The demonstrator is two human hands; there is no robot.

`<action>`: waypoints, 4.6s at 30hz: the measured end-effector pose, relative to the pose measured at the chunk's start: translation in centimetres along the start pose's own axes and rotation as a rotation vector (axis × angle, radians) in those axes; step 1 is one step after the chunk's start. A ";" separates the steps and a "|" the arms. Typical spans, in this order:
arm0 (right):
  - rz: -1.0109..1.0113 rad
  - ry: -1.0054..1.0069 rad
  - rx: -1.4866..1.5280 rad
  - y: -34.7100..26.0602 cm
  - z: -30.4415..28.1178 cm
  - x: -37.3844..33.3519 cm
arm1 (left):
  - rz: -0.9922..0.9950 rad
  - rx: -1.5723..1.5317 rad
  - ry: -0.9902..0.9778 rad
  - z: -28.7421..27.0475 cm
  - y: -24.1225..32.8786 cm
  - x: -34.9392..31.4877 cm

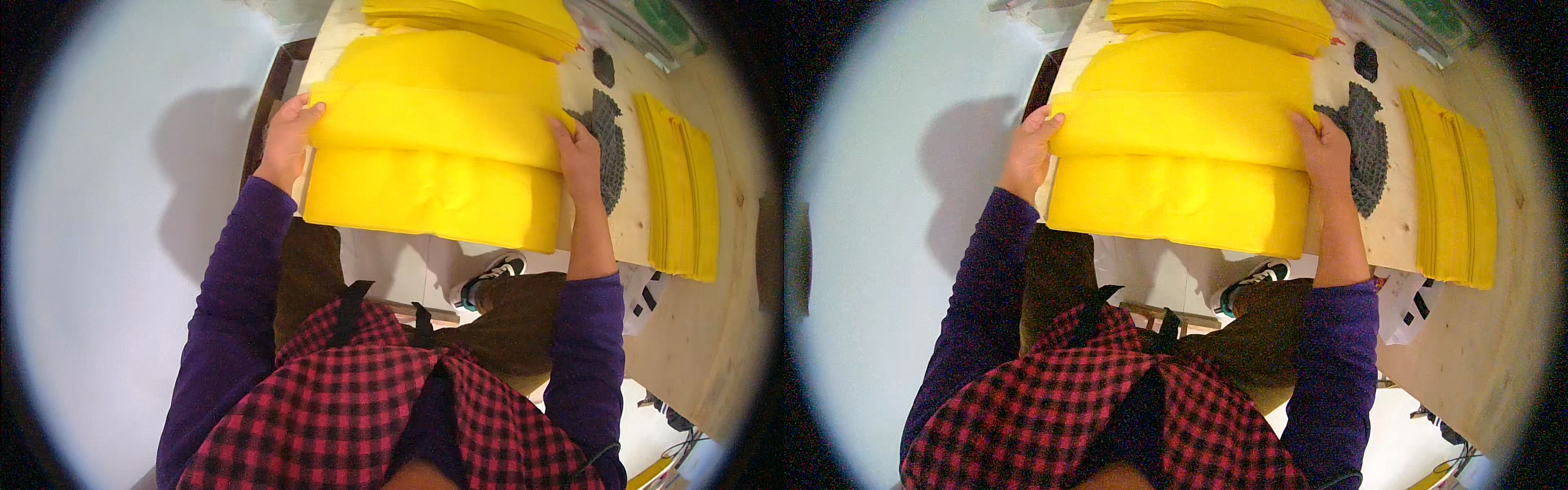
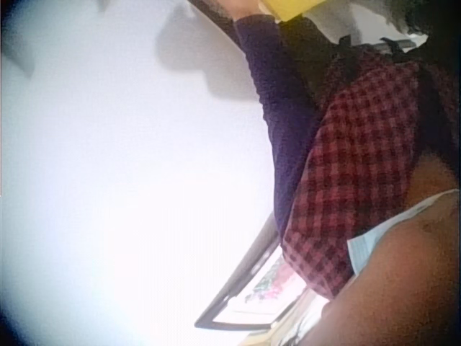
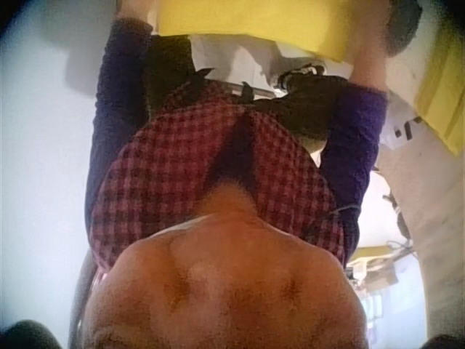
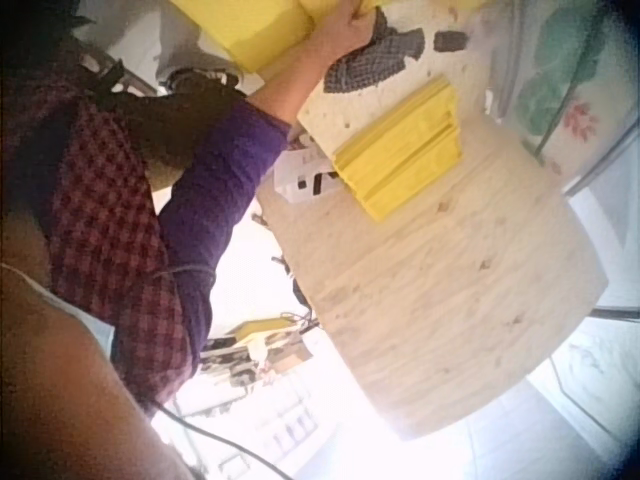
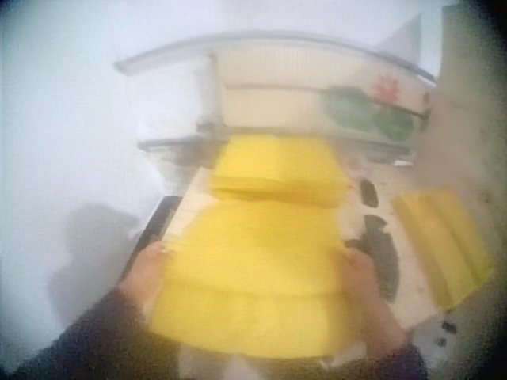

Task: The person folds a large yellow sheet of material on a wooden table. They fold it in half, then fold the edges inward, and finally fold it into thirds. The folded sheet is then placed on a stack of similar folded sheets.

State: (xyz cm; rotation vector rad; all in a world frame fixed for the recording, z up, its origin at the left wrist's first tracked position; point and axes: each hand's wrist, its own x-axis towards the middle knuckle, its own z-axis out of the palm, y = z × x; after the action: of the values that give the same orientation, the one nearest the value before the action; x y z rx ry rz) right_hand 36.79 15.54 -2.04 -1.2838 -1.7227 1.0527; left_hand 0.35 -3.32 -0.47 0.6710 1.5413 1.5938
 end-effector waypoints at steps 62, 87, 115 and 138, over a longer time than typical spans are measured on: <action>-0.516 -0.448 -0.460 -10.6 12.8 1.0 | -0.041 -0.339 -0.153 -0.2 -0.8 -0.9; -0.930 -0.580 -0.659 -13.2 8.8 -12.8 | -0.138 -0.384 -0.208 -0.3 0.2 -1.5; 0.018 0.033 -0.114 -2.9 -1.2 -5.8 | 0.112 0.000 -0.190 -2.1 -0.8 -1.9; -0.001 0.018 -0.009 -1.0 -1.5 -3.9 | 0.063 0.202 -0.149 -2.0 -0.8 -2.0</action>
State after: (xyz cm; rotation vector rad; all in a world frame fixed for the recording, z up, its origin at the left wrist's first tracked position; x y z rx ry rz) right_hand 38.69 11.91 -0.85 -1.2940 -1.7158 1.0309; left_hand -0.02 -6.15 -1.16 0.9368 1.5957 1.4102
